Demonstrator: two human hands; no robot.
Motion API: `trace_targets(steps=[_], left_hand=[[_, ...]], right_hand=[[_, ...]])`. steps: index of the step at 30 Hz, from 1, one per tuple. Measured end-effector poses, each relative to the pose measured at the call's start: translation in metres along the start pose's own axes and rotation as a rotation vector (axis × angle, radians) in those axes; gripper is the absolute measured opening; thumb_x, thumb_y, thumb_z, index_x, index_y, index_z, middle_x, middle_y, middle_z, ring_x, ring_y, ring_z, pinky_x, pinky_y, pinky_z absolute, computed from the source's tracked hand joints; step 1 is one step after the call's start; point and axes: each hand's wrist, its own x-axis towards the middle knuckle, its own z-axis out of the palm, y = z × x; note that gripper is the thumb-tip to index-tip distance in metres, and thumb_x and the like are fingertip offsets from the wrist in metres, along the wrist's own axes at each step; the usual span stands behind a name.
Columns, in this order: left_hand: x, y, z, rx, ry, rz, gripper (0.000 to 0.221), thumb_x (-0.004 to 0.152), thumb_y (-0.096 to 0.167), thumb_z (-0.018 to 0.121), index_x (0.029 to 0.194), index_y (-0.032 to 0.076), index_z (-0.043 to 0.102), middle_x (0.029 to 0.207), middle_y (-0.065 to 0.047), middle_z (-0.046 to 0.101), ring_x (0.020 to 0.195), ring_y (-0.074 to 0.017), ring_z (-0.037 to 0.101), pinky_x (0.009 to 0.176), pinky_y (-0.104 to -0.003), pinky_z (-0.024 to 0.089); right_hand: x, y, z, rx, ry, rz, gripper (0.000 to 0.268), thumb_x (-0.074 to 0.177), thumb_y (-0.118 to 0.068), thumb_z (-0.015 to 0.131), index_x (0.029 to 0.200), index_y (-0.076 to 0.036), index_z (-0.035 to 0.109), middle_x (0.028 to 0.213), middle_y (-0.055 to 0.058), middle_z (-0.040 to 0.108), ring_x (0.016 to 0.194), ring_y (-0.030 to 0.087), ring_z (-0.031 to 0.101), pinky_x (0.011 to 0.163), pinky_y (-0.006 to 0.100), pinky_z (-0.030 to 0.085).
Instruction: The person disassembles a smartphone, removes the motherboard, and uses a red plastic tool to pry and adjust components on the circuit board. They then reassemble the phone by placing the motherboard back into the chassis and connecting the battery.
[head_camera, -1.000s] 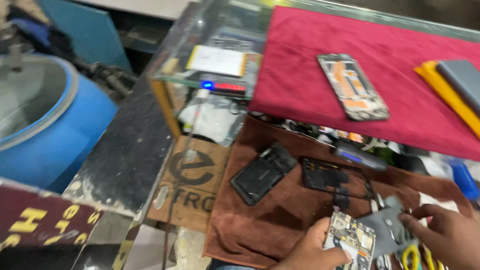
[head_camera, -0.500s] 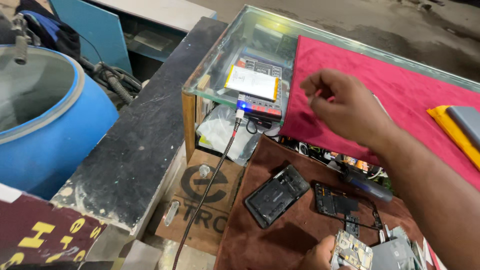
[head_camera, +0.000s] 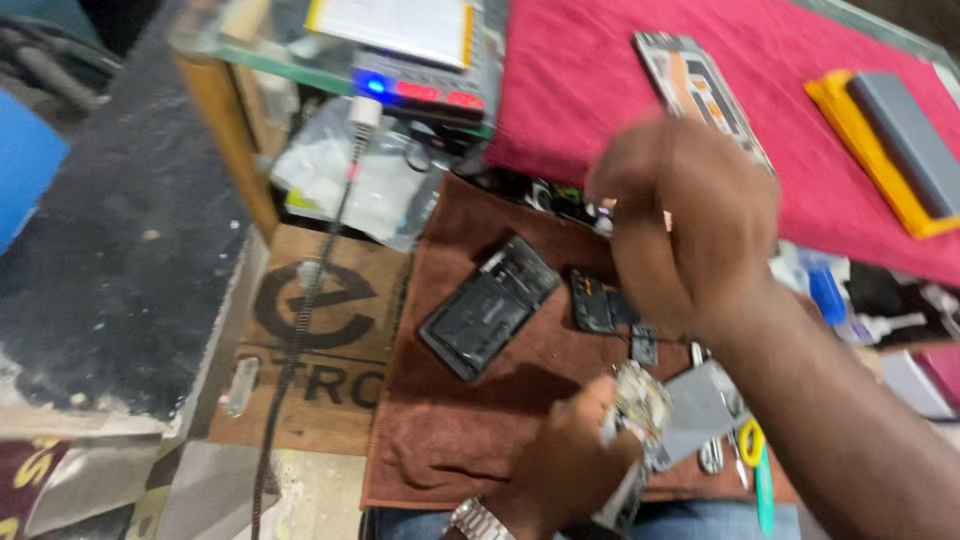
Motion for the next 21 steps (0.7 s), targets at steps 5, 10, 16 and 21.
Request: trace_targets(steps=[5,10,16,21], left_hand=[[0.026,-0.033,0.011,-0.308,0.291,-0.009,0.021,0.088,0.006,0.065,0.108,0.002,0.066,0.09,-0.01,0.074,0.077,-0.0193,0.07,0.068,-0.035,0.057],[0.026,-0.021,0.006,-0.56,0.373,-0.112,0.024,0.09,0.002,0.06,0.113,0.002,0.064,0.095,-0.005,0.073,0.079,-0.0115,0.068,0.068,-0.028,0.057],[0.022,-0.027,0.034,-0.504,0.097,-0.039,0.028,0.087,-0.002,0.065,0.114,0.002,0.063,0.101,-0.003,0.072,0.089,-0.0111,0.069,0.078,-0.029,0.059],[0.0,-0.024,0.044,-0.315,0.039,-0.062,0.025,0.088,0.004,0.065,0.113,0.002,0.065,0.099,-0.006,0.075,0.086,-0.0112,0.07,0.078,-0.029,0.058]], right_hand=[[-0.12,-0.004,-0.037,0.127,0.102,0.446,0.019,0.092,0.006,0.045,0.097,-0.003,0.06,0.096,0.009,0.067,0.083,0.017,0.067,0.074,0.027,0.054],[-0.258,0.03,-0.07,0.394,0.225,1.067,0.019,0.114,-0.02,0.042,0.109,-0.006,0.054,0.093,0.002,0.067,0.074,0.007,0.057,0.064,0.023,0.045],[-0.293,0.019,-0.08,0.452,-0.045,1.164,0.016,0.098,-0.014,0.063,0.111,-0.004,0.062,0.091,0.001,0.064,0.083,0.006,0.06,0.072,0.024,0.05],[-0.203,-0.014,-0.041,0.213,-0.164,1.069,0.021,0.091,-0.012,0.074,0.111,-0.006,0.068,0.083,0.004,0.068,0.075,0.01,0.061,0.066,0.029,0.05]])
